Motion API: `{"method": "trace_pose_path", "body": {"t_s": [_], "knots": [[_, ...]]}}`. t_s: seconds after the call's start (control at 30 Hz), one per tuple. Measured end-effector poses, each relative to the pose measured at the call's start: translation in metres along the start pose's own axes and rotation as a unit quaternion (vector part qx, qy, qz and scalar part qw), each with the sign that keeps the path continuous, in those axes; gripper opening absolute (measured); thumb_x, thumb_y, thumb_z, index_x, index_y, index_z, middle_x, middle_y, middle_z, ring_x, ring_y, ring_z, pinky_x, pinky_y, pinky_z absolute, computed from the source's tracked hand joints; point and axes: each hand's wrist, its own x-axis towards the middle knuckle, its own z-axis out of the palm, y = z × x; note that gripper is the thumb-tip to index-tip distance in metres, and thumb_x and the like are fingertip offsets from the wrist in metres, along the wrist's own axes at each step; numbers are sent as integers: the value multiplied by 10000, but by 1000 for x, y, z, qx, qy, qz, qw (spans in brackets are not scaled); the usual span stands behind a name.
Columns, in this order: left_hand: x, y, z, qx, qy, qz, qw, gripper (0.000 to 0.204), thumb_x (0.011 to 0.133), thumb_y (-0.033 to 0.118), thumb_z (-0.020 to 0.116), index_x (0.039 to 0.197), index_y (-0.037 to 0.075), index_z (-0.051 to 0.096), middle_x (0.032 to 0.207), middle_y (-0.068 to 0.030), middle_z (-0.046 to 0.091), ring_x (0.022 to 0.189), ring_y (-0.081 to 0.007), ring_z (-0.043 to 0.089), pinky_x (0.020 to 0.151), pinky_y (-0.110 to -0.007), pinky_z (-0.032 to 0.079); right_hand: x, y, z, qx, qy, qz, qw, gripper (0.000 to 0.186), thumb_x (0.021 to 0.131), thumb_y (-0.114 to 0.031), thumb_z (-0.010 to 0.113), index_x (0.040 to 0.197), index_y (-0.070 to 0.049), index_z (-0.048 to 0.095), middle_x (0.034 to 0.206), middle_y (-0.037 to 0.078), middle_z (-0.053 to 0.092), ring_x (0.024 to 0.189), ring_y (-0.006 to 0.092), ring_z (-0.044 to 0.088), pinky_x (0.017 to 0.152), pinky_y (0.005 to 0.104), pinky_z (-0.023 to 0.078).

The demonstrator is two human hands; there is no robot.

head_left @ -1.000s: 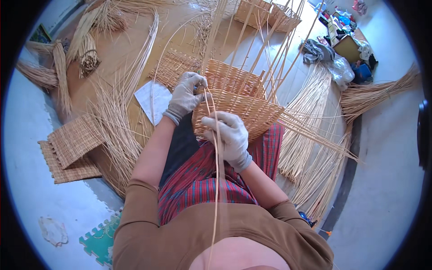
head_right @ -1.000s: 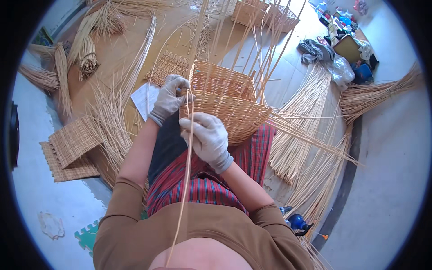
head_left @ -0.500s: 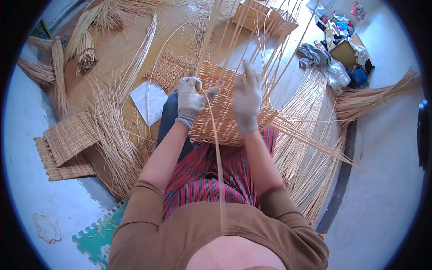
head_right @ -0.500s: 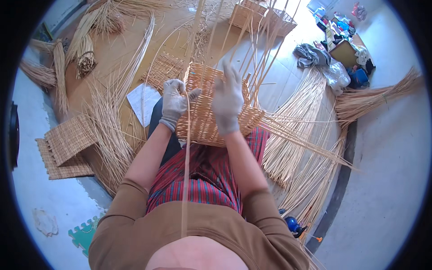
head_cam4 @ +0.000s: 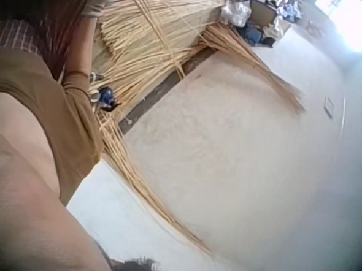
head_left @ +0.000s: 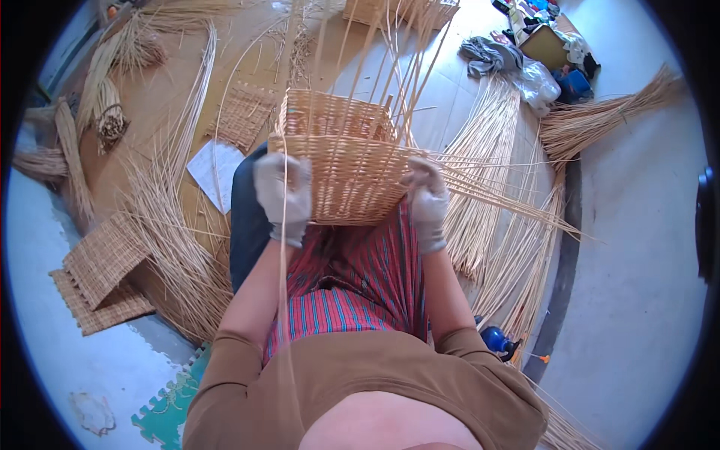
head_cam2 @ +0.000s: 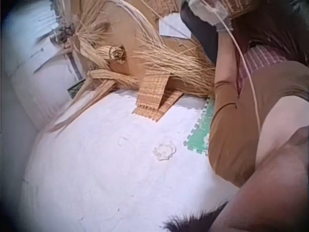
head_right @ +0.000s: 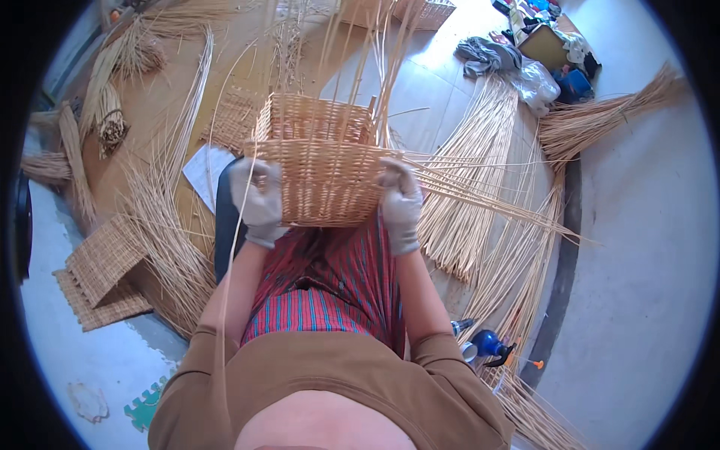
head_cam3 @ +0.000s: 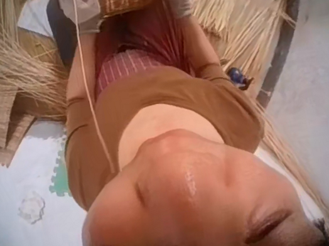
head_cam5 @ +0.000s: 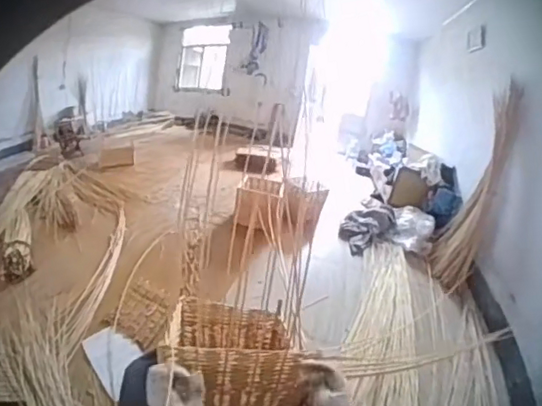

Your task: Weaving a wicker basket using dried plant fibers and measuring it with a tape measure.

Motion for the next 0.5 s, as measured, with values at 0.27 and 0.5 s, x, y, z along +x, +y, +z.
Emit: {"method": "trace_pose_path", "body": {"t_s": [0.27, 0.5], "knots": [[3, 62, 77, 272, -278, 99, 916, 809, 885, 227, 666, 1586, 285, 266, 1456, -236, 411, 1045, -321, 635, 863, -414, 535, 114, -59, 54, -459, 73, -376, 801, 663, 974, -81, 599, 1565, -192, 320, 1257, 142, 633, 880, 119, 627, 755, 275, 544], [23, 74, 78, 364, -329, 95, 866, 657, 932, 106, 533, 1523, 344, 370, 1248, -156, 505, 977, -227, 635, 757, -340, 534, 36, -29, -36, -78, 153, 126, 977, 267, 1033, -83, 511, 1271, -8, 606, 1101, 101, 684, 686, 49, 538, 600, 177, 446]]}}
